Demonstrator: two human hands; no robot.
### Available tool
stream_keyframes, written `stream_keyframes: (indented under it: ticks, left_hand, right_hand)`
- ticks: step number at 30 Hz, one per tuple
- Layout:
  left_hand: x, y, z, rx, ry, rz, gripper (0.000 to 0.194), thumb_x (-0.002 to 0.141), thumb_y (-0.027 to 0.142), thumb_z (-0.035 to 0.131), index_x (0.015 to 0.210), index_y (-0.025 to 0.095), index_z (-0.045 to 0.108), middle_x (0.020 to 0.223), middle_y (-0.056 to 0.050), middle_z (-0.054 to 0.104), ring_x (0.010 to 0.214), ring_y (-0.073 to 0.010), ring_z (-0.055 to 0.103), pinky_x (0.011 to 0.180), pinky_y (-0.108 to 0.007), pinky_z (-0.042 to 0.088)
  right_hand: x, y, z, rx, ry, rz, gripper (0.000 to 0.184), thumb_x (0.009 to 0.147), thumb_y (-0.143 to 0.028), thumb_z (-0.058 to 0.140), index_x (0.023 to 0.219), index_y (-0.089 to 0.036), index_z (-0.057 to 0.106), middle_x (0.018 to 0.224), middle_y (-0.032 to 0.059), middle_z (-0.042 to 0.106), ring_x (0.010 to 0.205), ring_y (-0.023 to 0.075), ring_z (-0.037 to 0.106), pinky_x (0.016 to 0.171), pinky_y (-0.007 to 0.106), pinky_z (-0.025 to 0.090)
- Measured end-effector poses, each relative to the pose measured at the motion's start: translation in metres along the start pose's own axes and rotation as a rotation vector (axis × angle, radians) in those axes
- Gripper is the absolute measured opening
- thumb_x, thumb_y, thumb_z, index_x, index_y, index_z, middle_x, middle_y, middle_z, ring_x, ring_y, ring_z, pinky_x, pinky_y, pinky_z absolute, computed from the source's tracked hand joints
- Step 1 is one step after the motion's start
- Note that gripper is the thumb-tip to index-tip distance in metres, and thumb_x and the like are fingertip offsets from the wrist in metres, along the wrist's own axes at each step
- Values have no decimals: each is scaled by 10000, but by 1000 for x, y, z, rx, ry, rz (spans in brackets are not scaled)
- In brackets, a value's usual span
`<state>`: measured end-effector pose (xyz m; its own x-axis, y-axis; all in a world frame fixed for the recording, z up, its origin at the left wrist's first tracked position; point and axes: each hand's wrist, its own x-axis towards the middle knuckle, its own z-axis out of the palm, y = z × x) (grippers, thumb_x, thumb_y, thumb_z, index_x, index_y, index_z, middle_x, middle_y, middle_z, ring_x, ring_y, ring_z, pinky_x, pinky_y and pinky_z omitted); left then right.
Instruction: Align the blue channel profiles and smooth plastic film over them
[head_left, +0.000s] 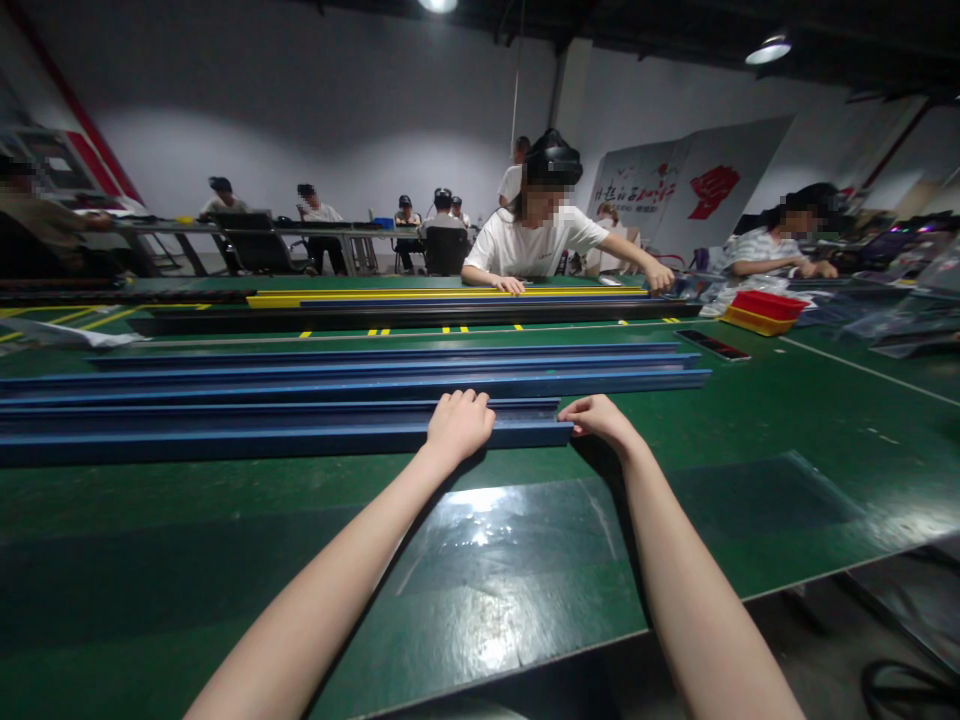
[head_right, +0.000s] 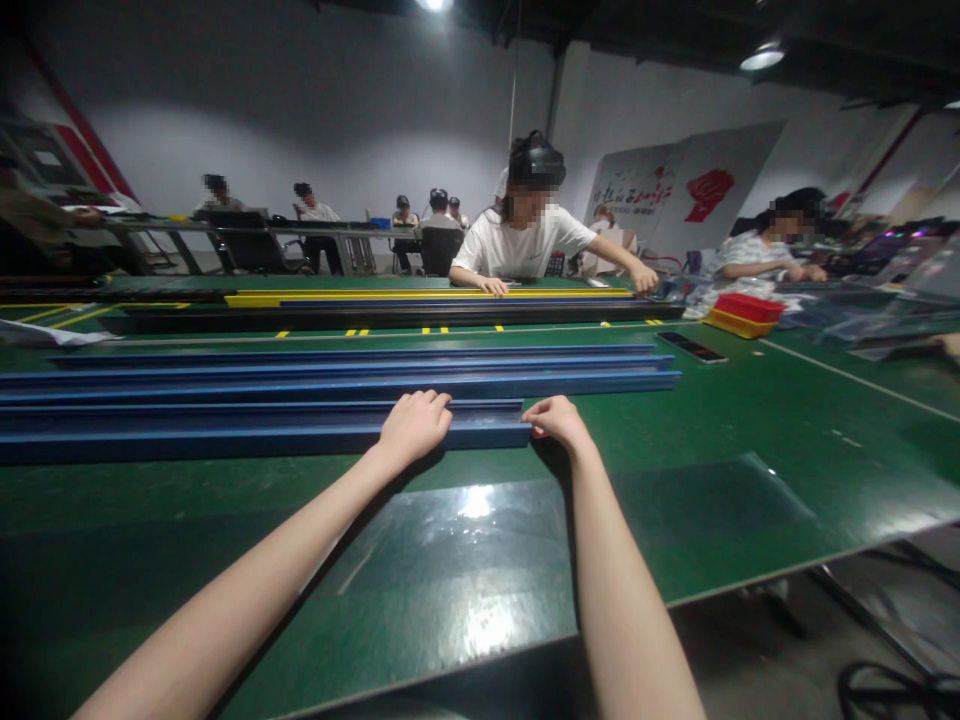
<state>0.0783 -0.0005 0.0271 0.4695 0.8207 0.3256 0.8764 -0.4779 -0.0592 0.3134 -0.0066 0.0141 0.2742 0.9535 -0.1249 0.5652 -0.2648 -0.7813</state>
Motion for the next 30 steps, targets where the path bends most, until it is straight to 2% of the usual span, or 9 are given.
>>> stream_keyframes:
  ticks: [11,18,30]
  left_hand:
    - [0,1,-1,-13,-9,-5,328,863,234,300,993,140,585,964,-105,623,896,-237,558,756,-353,386]
    - [0,1,-1,-18,-19,-7,332,860,235,298,1004,141,581,966,-106,621,898,-229,557,760,-348,385]
    - [0,2,-3,-15,-34,-14,329,861,237,300,1004,144,582,978,-103,622,903,-220,556,772,-338,390]
  right_hand:
    - [-2,-5,2,-83,42,-51,64,614,-158,643,640,-140,699,570,30,658,515,93,577,502,158,436]
    - [-5,-8,5,-84,63,-35,77,627,-182,646,656,-131,695,625,39,670,520,92,570,470,158,440]
    - [-1,-2,7,-41,53,-40,84,629,-193,638,654,-128,685,592,27,641,499,77,526,487,166,413]
